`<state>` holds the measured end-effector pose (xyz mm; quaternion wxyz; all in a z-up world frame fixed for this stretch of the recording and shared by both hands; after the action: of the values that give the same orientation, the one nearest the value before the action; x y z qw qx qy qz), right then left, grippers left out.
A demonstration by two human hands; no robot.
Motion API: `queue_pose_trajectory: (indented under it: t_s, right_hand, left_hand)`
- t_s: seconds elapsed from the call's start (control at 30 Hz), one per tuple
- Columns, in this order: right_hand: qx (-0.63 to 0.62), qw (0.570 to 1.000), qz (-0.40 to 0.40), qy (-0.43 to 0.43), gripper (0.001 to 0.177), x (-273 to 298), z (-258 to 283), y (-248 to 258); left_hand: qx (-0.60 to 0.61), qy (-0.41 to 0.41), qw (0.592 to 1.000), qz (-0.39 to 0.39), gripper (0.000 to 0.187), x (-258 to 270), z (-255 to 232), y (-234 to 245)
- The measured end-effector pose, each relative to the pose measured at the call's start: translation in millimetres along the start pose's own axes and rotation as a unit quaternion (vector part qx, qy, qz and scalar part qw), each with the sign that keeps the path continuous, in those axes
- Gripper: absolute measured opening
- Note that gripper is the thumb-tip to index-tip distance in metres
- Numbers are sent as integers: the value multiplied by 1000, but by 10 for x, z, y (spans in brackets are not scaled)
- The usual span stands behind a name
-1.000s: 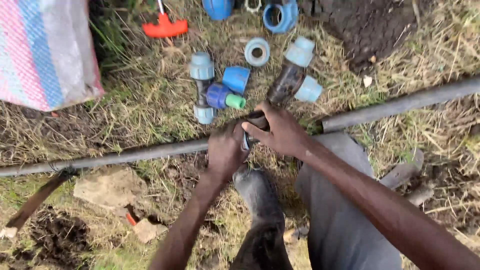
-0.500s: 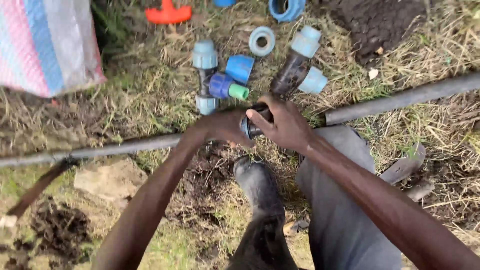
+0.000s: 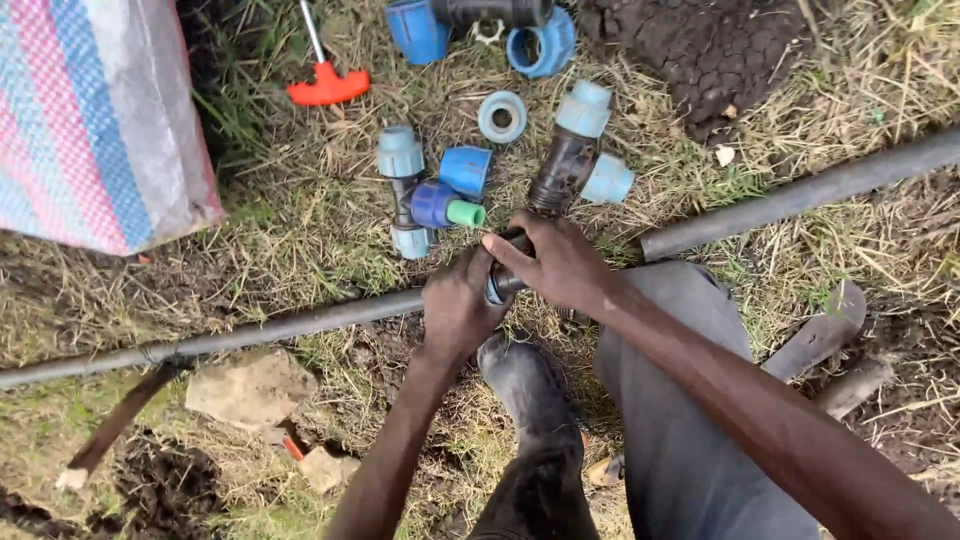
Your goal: Assembling and connecting plastic irrigation pipes and T-junction fittings on the ground, including applying sealing tape.
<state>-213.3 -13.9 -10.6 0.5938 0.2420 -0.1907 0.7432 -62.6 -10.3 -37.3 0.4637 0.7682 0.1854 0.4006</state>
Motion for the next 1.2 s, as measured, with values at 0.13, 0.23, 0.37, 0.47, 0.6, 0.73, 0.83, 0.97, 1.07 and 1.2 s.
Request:
queue_pose_trajectory:
  t_s: [0.13,0.23,0.37,0.47,0.6,0.73,0.83,0.97,1.07,1.2]
  right_hand:
    - [-26,999,-24,18,31,13,-163,-6]
    - [-25,999,3,33,29,-1,-10,-9]
    - [-13,1000,-5,25,29,-61,8,21]
    - [-19,1000,4,-25,34,-26,-55,-25]
    - [-35,991,2,-128,57,-39,-164,-20]
    - [-29,987,23,-155,67,-64,-278,-19]
    - [8,988,33,-153,69,-119,-219,-30]
    - [-9,986,30,-165,65,-94,-78,-98]
    - [-7,986,7,-168,71,-84,-225,-142]
    - [56,966,37,-251,70,-142,11,-205]
  left_hand:
    - [182,-19,946,269,67,-287,27,460]
    - [326,14,840,434,88,-368,69,523]
    - [308,2,835,456,94,-352,72,368]
    - [248,-7,891,379,78,-251,54,186]
    - [123,5,960,250,58,-219,27,174]
    - [108,27,971,212,51,-165,-72,127]
    - [55,61,987,139,45,-165,-76,198]
    - [91,83,982,144,68,-17,129,-156]
    - [82,74,983,149,70,-44,114,-113]
    - [126,34,990,48,54,54,58,484]
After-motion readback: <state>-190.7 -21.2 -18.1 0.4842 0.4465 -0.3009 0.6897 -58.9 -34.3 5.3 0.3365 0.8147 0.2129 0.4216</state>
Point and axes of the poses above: each hand's wrist, its own x-axis away from the middle knuckle, its own y-axis out of the back of the hand, z = x × y, the point moved 6 cm from there along -x, towards the middle knuckle, and after that the axes turned 10 degrees about -x, right-handed, at the moved point
